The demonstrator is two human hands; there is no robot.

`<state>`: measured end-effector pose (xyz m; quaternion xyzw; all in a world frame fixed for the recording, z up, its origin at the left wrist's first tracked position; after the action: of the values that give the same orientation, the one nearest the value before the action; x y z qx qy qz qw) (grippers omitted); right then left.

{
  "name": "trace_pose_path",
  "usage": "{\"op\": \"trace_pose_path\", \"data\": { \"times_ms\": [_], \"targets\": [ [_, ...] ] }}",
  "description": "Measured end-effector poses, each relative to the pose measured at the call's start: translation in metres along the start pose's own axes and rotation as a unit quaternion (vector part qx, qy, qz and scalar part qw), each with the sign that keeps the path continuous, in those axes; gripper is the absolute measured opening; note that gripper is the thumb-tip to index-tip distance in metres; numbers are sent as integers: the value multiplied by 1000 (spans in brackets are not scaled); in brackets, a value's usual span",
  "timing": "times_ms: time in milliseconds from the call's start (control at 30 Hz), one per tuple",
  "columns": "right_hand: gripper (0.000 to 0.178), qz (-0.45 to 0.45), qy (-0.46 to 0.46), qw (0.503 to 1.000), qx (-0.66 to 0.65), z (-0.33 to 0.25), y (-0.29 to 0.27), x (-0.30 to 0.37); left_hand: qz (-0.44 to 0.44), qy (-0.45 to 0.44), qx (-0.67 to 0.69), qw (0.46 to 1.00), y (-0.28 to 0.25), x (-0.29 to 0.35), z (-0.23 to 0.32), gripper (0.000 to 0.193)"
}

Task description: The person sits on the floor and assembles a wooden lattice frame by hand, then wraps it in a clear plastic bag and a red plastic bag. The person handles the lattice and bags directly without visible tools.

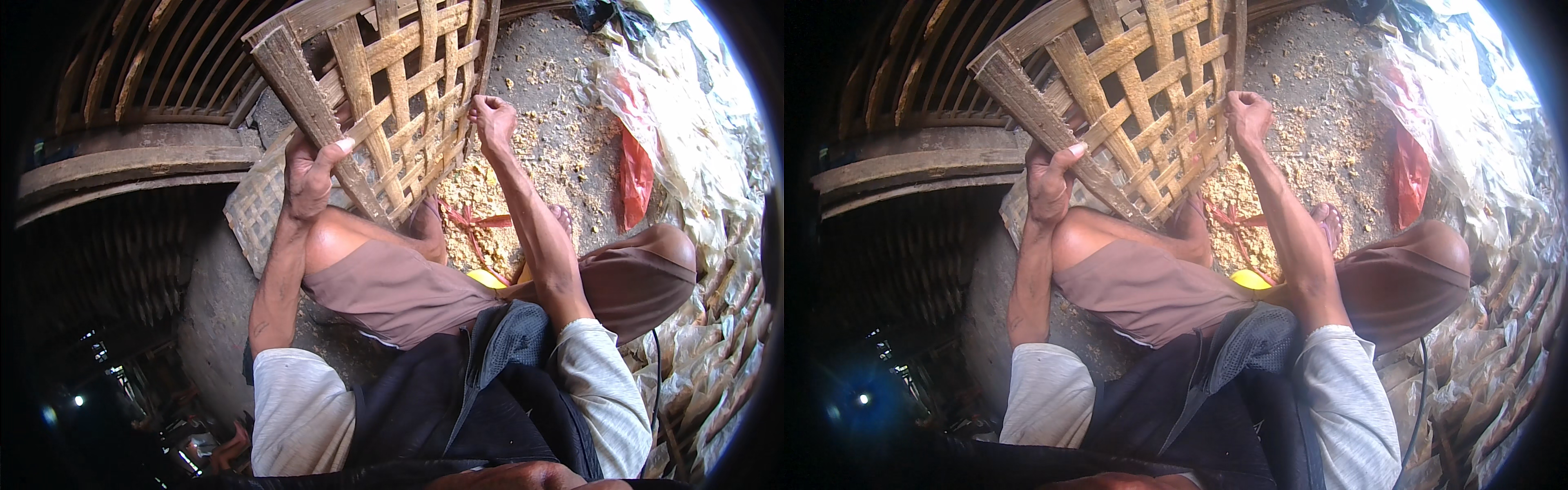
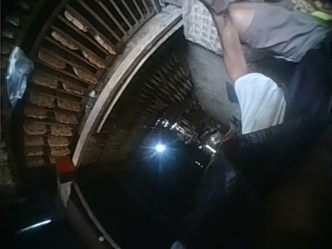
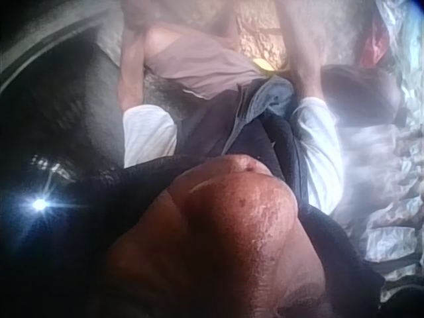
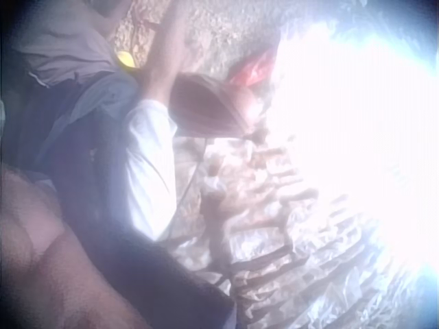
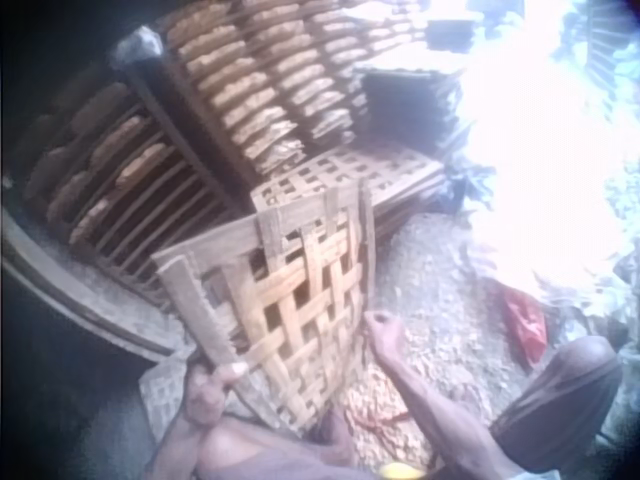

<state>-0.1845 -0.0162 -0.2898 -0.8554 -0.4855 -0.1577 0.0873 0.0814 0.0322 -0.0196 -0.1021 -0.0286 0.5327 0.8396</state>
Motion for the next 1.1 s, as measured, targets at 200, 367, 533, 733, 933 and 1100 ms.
{"op": "trace_pose_path", "data": {
  "times_ms": [200, 367, 533, 733, 933, 1100],
  "targets": [
    [25, 33, -87, 993, 70, -1, -13, -3, -1, -5, 2, 1000, 3, -2, 0, 52],
    [20, 89, -199, 971, 100, 3, -33, -1, -2, -10, 13, 1000, 1, 0, 1, 53],
    [30, 20, -274, 941, 199, 17, -46, -11, -11, -4, 25, 1000, 6, -8, 1, 52],
    [39, -54, -398, 868, 293, -19, -15, 22, 23, -8, 10, 1000, -8, 2, -5, 50],
    [32, -45, -450, 829, 330, -15, -19, 12, -6, -29, 24, 999, -6, -1, -5, 49],
    [24, -45, -469, 819, 328, -14, -13, 12, -14, -16, 4, 1000, -8, -2, -5, 51]
  ]
}}
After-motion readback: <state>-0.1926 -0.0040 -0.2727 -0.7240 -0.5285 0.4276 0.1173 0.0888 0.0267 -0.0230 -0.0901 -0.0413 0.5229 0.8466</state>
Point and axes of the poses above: each hand's wrist, its own x-axis away from the middle knuckle, its own y-axis out of the palm, z = x × y, the point moved 4 cm from there along -x, towards the middle knuckle, and after that the axes turned 6 degrees about -z, right-handed, at the moved point
